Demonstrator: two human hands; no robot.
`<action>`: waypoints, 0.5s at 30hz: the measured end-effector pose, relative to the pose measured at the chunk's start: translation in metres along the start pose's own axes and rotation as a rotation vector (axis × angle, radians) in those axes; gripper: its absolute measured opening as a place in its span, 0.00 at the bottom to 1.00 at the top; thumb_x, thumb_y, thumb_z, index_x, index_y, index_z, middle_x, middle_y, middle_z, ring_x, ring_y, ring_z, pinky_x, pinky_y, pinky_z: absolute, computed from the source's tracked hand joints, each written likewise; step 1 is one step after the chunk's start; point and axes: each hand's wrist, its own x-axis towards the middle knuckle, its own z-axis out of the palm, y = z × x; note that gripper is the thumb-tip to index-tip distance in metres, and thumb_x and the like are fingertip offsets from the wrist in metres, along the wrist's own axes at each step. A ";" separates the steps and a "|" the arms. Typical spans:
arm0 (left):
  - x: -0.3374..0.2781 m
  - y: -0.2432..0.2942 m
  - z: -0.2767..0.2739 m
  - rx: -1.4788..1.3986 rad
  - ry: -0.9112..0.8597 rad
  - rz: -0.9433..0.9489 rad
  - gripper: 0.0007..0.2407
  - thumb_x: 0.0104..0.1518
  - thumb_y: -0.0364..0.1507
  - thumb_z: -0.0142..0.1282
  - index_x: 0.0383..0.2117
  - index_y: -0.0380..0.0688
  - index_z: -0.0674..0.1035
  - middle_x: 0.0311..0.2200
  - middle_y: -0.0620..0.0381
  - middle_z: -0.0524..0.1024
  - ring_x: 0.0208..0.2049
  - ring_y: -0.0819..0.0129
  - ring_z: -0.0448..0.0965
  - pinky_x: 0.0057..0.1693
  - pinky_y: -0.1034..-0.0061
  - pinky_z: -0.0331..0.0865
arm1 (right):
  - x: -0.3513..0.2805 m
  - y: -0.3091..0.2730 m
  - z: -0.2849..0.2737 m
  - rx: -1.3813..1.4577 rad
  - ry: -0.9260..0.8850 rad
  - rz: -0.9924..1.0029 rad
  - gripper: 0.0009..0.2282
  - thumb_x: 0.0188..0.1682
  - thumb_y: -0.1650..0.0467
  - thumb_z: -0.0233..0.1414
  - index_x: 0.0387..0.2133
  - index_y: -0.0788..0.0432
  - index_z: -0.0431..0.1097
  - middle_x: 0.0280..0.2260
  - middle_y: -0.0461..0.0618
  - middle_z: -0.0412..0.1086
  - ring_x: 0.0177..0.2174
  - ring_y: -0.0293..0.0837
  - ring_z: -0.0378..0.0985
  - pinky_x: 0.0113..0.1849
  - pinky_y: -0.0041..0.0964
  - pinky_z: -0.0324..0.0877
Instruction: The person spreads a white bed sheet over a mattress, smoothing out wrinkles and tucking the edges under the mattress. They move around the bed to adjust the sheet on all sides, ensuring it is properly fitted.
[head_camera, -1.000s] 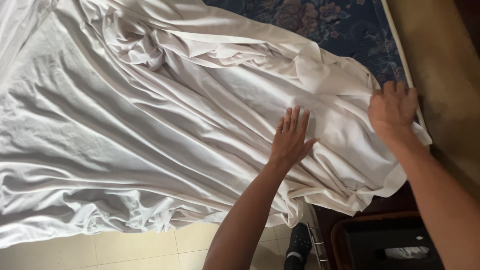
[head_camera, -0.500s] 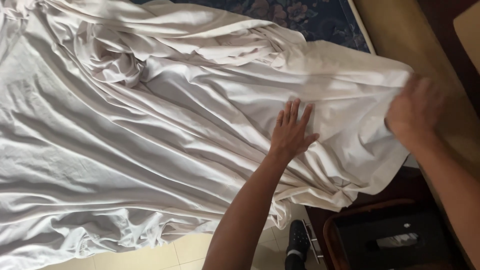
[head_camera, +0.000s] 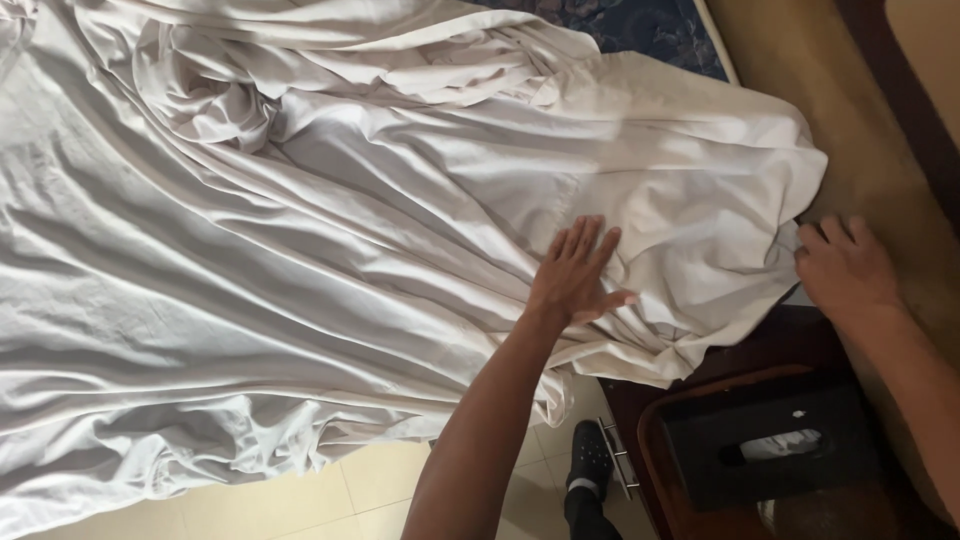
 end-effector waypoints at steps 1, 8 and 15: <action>-0.007 0.000 -0.003 0.047 -0.002 0.005 0.47 0.50 0.68 0.38 0.72 0.52 0.47 0.74 0.47 0.41 0.75 0.52 0.36 0.74 0.57 0.35 | -0.008 -0.002 -0.001 -0.007 -0.049 0.009 0.03 0.49 0.70 0.55 0.34 0.48 0.75 0.42 0.42 0.67 0.48 0.44 0.70 0.55 0.40 0.62; -0.048 -0.020 0.015 0.108 0.083 -0.073 0.51 0.46 0.66 0.50 0.73 0.46 0.47 0.74 0.47 0.43 0.75 0.53 0.39 0.75 0.59 0.36 | -0.002 -0.050 -0.081 0.085 0.262 -0.088 0.28 0.35 0.70 0.54 0.56 0.49 0.74 0.47 0.48 0.68 0.45 0.48 0.68 0.49 0.42 0.62; -0.098 -0.045 0.024 0.151 0.027 -0.037 0.54 0.43 0.62 0.61 0.72 0.49 0.45 0.74 0.48 0.41 0.75 0.55 0.37 0.75 0.60 0.34 | -0.050 -0.075 -0.032 0.115 -0.122 -0.001 0.14 0.46 0.71 0.53 0.46 0.54 0.75 0.46 0.42 0.69 0.51 0.44 0.67 0.57 0.39 0.61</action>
